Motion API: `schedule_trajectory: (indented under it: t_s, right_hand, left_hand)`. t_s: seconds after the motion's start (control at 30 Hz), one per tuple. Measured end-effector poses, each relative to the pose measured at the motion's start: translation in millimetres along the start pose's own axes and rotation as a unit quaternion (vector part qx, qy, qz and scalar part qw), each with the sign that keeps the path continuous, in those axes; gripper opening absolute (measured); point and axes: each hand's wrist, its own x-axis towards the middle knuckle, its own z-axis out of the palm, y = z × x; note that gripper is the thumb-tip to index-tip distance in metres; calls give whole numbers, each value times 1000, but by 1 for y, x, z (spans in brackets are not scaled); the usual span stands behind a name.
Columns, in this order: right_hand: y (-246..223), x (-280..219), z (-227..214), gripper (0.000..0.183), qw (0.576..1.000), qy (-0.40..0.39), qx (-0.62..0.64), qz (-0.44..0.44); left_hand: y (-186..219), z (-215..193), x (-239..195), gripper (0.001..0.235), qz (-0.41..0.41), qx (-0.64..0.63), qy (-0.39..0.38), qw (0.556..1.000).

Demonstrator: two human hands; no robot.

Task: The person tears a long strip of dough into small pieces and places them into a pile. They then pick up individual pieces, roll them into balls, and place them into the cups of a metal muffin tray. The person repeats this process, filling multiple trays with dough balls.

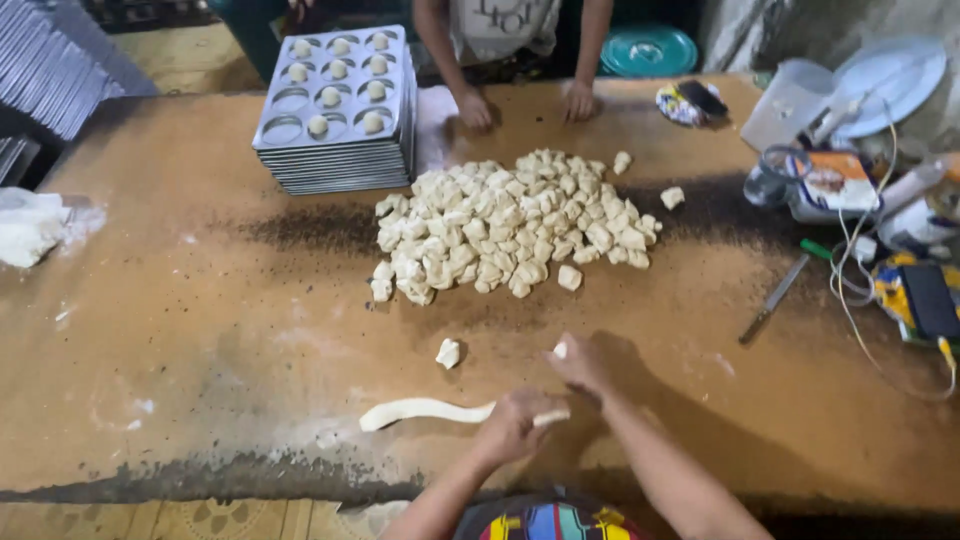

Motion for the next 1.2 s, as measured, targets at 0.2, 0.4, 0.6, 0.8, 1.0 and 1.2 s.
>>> schedule_trajectory:
  t_s: [0.2, 0.4, 0.6, 0.8, 1.0, 1.2]
  right_hand:
    - [-74, -40, -18, 45, 972, -92, 21, -214]
    - [-77, -36, 5, 34, 927, 130, 96, -339]
    - [28, 6, 50, 38, 996, 31, -68, -52]
    - [-93, -43, -30, 54, 988, -31, 12, -151]
    - [-62, -22, 21, 25, 931, 91, 124, -331]
    - [40, 29, 80, 32, 964, 146, -123, -183]
  left_hand:
    - [-81, -36, -11, 106, -88, 37, -39, 995]
    - [-120, -21, -9, 38, -250, 21, 82, 964]
    - [-11, -13, -15, 20, -166, 8, -97, 981]
    - [-56, -52, 0, 110, -293, 108, -55, 949]
    - [-140, -18, -23, 33, -260, 41, 92, 960]
    - [-40, -4, -14, 7, -220, 131, -106, 961]
